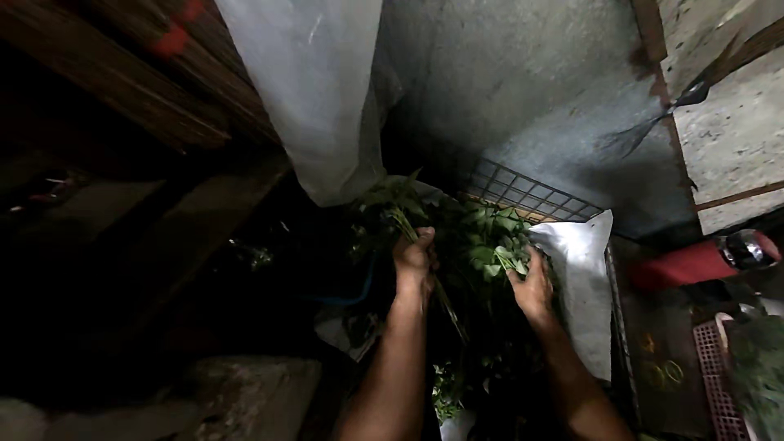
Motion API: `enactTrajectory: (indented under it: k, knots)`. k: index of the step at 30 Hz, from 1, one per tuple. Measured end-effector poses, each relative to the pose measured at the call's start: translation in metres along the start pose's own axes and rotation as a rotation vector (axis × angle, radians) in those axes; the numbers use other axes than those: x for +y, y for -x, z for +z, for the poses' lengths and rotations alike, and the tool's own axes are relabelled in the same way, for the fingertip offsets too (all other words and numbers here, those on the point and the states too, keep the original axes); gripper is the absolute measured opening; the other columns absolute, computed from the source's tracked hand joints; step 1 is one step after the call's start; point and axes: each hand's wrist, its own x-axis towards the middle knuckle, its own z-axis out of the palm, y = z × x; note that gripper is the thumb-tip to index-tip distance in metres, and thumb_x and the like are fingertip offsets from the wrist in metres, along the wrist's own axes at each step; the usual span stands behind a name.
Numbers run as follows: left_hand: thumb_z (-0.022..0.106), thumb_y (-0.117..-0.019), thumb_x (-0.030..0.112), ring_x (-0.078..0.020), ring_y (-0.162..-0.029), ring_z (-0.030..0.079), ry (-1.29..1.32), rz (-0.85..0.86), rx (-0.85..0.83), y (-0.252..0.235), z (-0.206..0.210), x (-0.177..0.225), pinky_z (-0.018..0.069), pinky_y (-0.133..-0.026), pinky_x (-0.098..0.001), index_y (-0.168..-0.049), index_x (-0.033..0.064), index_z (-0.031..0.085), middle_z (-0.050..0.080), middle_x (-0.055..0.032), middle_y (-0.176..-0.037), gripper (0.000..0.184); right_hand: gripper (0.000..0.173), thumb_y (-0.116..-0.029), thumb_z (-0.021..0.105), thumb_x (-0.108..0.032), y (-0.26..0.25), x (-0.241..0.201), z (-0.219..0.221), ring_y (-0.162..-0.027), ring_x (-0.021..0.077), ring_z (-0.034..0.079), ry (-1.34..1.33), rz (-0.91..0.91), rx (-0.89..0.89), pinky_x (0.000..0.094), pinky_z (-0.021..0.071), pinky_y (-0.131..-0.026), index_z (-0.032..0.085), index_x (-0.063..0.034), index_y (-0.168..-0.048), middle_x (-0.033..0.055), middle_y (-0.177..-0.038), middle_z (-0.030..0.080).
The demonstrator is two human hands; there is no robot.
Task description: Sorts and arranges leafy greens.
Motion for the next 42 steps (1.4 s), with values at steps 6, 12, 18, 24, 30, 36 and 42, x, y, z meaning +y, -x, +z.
enactTrajectory:
  k: [6,12,18,24,30,36,42]
  knots:
    - [0.062,-0.1018,0.015,-0.0052,-0.042,0.04,-0.022,0.0,-0.038,-0.001,0.006,0.0,0.0364,-0.039,-0.0186,-0.102,0.0084,0.063,0.046,0.0026,-0.059,0.007,0.047,-0.094,0.07,-0.02,0.0,0.004,0.0,-0.115,0.0353,0.065,-0.085,-0.118,0.223,0.0509,0.0545,-0.096,0.061,-0.0091,-0.139,0.0208,-0.133,0.062]
    - [0.063,-0.1013,0.013,-0.0051,-0.043,0.041,-0.036,0.009,-0.064,0.0,0.006,-0.002,0.0371,-0.039,-0.0184,-0.098,0.0084,0.062,0.049,0.0021,-0.059,0.006,0.035,-0.1086,0.046,-0.014,-0.006,0.009,0.01,-0.115,0.0252,0.066,-0.456,-0.116,0.187,0.0402,0.0518,-0.103,0.06,0.0059,-0.133,0.0216,-0.125,0.067]
    - [0.064,-0.1008,0.012,-0.0053,-0.042,0.041,-0.08,-0.031,-0.086,0.005,0.011,-0.004,0.0367,-0.039,-0.0179,-0.096,0.0071,0.063,0.049,0.0014,-0.058,0.007,0.022,-0.1094,0.04,-0.014,-0.001,0.0,-0.003,-0.058,0.0031,0.054,-1.307,0.038,0.146,0.0179,0.048,-0.05,0.057,-0.0031,-0.119,-0.0015,-0.083,0.06]
    - [0.059,-0.1038,0.014,-0.0058,-0.042,0.043,-0.077,-0.039,-0.086,0.004,0.011,-0.004,0.0375,-0.039,-0.0181,-0.099,0.007,0.06,0.05,0.0006,-0.06,0.009,0.023,-0.1113,0.039,-0.019,-0.014,0.005,-0.011,-0.057,0.0079,0.054,-1.464,0.167,0.063,0.0229,0.0477,-0.05,0.058,-0.0079,-0.116,0.0003,-0.08,0.059]
    - [0.07,-0.0944,0.004,-0.0031,-0.047,0.045,-0.446,-0.139,-0.353,0.018,0.023,-0.017,0.0353,-0.043,-0.0191,-0.111,0.0015,0.065,0.072,-0.0054,-0.081,0.017,0.035,-0.1115,0.03,-0.024,-0.017,-0.007,0.005,-0.059,0.011,0.061,-1.947,0.05,-0.211,0.0286,0.0568,-0.061,0.063,-0.0121,-0.104,-0.0017,-0.069,0.061]
    - [0.068,-0.0966,0.005,-0.0046,-0.063,0.058,-0.582,-0.061,-0.501,0.027,0.032,-0.022,0.0483,-0.06,-0.0201,-0.111,-0.0016,0.065,0.066,-0.0016,-0.079,0.016,0.026,-0.1101,0.039,-0.027,-0.015,-0.076,-0.001,-0.067,0.0104,0.061,-1.879,0.125,-0.257,0.0269,0.0554,-0.064,0.061,-0.0159,-0.104,-0.002,-0.08,0.062]
    - [0.046,-0.1103,0.018,-0.0133,-0.065,0.064,-0.087,0.118,-0.013,0.004,0.002,-0.001,0.0572,-0.06,-0.0299,-0.121,0.005,0.053,0.066,-0.0046,-0.082,0.018,0.029,-0.108,0.051,-0.021,-0.04,-0.053,0.042,-0.091,0.0221,0.064,-0.904,0.107,-0.129,0.0387,0.0548,-0.076,0.056,-0.004,-0.131,0.0134,-0.113,0.064]
